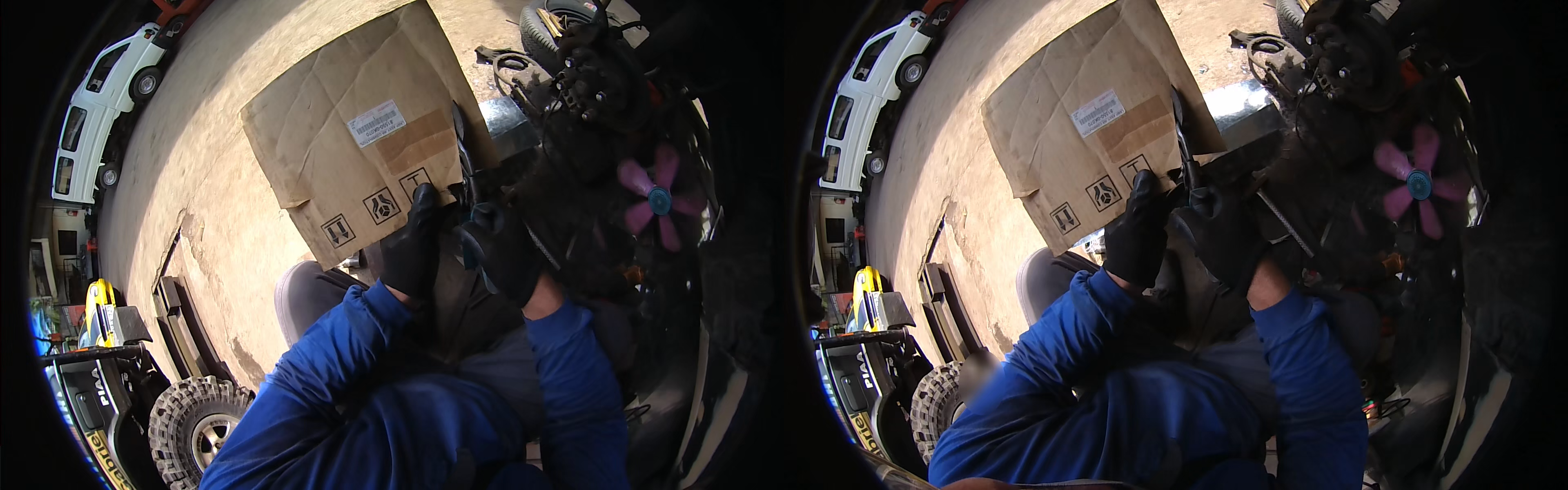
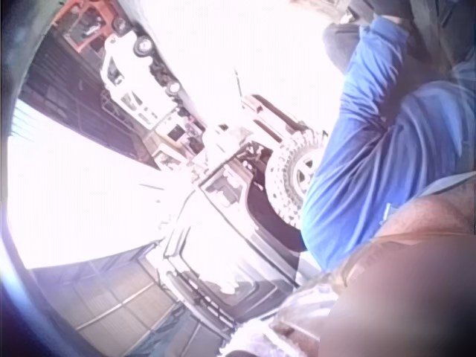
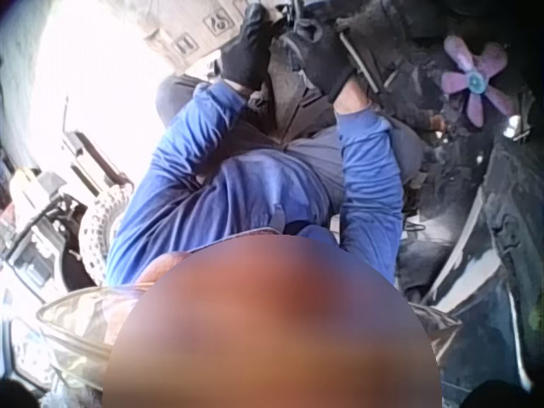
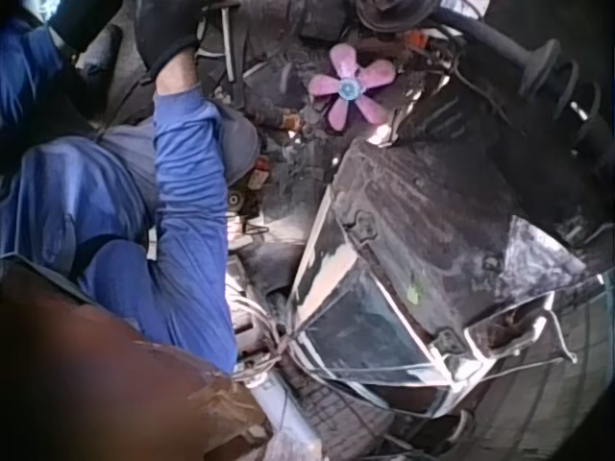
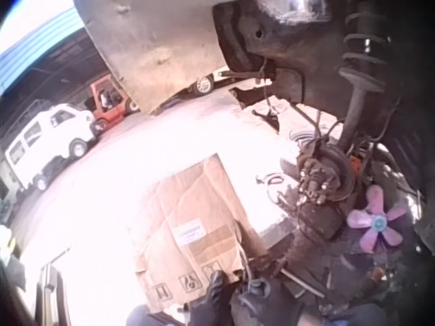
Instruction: The person cuts a cardboard box with scissors, then fits the cut piece against a curved metal panel on a vehicle. The person repositions the cardboard multiple times to align it with the panel's edge.
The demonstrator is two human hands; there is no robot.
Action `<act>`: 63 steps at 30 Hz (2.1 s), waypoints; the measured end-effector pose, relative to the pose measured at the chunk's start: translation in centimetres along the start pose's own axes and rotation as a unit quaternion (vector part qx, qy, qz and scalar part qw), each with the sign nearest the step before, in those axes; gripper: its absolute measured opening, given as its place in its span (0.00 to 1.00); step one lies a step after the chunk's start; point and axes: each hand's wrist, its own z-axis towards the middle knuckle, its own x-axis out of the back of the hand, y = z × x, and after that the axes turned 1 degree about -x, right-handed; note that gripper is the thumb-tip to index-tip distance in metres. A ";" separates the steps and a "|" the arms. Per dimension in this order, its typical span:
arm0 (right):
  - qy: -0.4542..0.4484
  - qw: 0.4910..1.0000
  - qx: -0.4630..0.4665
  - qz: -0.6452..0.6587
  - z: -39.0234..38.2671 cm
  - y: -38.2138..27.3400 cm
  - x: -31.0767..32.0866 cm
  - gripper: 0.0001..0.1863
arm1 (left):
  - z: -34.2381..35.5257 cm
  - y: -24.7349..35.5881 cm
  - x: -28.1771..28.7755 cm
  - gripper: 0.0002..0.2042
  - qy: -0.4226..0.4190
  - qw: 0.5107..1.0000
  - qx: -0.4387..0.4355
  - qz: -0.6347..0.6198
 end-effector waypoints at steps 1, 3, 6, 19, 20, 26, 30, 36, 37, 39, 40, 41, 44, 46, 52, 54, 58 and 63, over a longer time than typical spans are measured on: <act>-0.003 1.000 -0.012 -0.004 0.0 0.0 0.2 0.07 | 0.0 -0.1 0.1 0.33 -0.003 1.000 -0.012 0.015; -0.002 1.000 -0.024 0.015 0.0 0.1 0.3 0.07 | -0.2 -0.3 0.1 0.35 -0.015 0.998 -0.031 0.045; 0.018 1.000 0.004 -0.011 -0.3 0.1 0.2 0.07 | -0.3 -0.6 -0.2 0.35 -0.007 1.000 -0.027 -0.002; 0.009 1.000 -0.019 0.013 -0.5 -1.1 0.4 0.11 | -0.9 -0.7 -0.5 0.36 0.008 0.999 -0.029 -0.030; 0.012 0.999 -0.028 0.010 -0.4 -1.2 0.4 0.11 | -1.0 -0.6 -0.5 0.36 0.007 1.000 -0.022 -0.001; 0.039 0.999 -0.003 -0.022 -0.4 -1.0 0.1 0.06 | -1.4 -0.9 -1.1 0.35 0.036 0.996 -0.061 0.054; -0.003 0.998 0.050 -0.042 -0.1 -1.2 0.6 0.06 | -2.1 -1.1 -1.6 0.35 0.009 0.998 -0.038 0.059; 0.019 0.999 -0.039 0.027 -0.1 -0.9 0.7 0.03 | -2.5 -1.2 -1.4 0.36 0.003 0.998 -0.049 0.046; 0.019 0.998 -0.057 0.026 0.0 -0.6 0.7 0.03 | -2.4 -1.2 -1.5 0.36 0.005 0.999 -0.041 0.022; 0.026 0.984 0.135 -0.110 0.2 0.0 0.9 0.03 | -2.3 -1.1 -1.5 0.36 0.027 0.993 -0.080 0.076; 0.026 0.956 0.231 -0.179 0.4 0.3 1.1 0.03 | -2.3 -1.1 -1.6 0.36 0.041 0.989 -0.103 0.095; 0.021 0.945 0.251 -0.209 0.6 0.5 1.3 0.03 | -2.3 -1.1 -1.5 0.36 0.021 0.997 -0.057 0.045; -0.005 0.939 0.257 -0.230 1.0 0.8 1.7 0.04 | -2.8 -1.1 -1.4 0.36 -0.034 0.996 0.037 -0.075; -0.014 0.976 0.172 -0.133 0.9 0.7 1.5 0.04 | -2.9 -1.1 -1.2 0.36 -0.045 0.993 0.045 -0.095; 0.029 0.999 0.012 -0.018 0.6 0.3 1.2 0.05 | -2.5 -0.6 -1.0 0.35 -0.029 0.999 0.010 -0.038; 0.026 0.940 0.212 -0.267 0.8 0.4 1.6 0.06 | -2.4 -0.3 -1.0 0.34 0.007 0.998 -0.056 0.026; 0.013 0.932 0.280 -0.229 0.9 0.1 1.9 0.09 | -2.9 0.3 -0.7 0.32 -0.011 0.997 -0.038 0.064; -0.008 0.994 0.082 -0.075 0.5 -1.7 1.8 0.15 | -2.6 0.3 -1.1 0.32 0.051 0.991 -0.102 0.072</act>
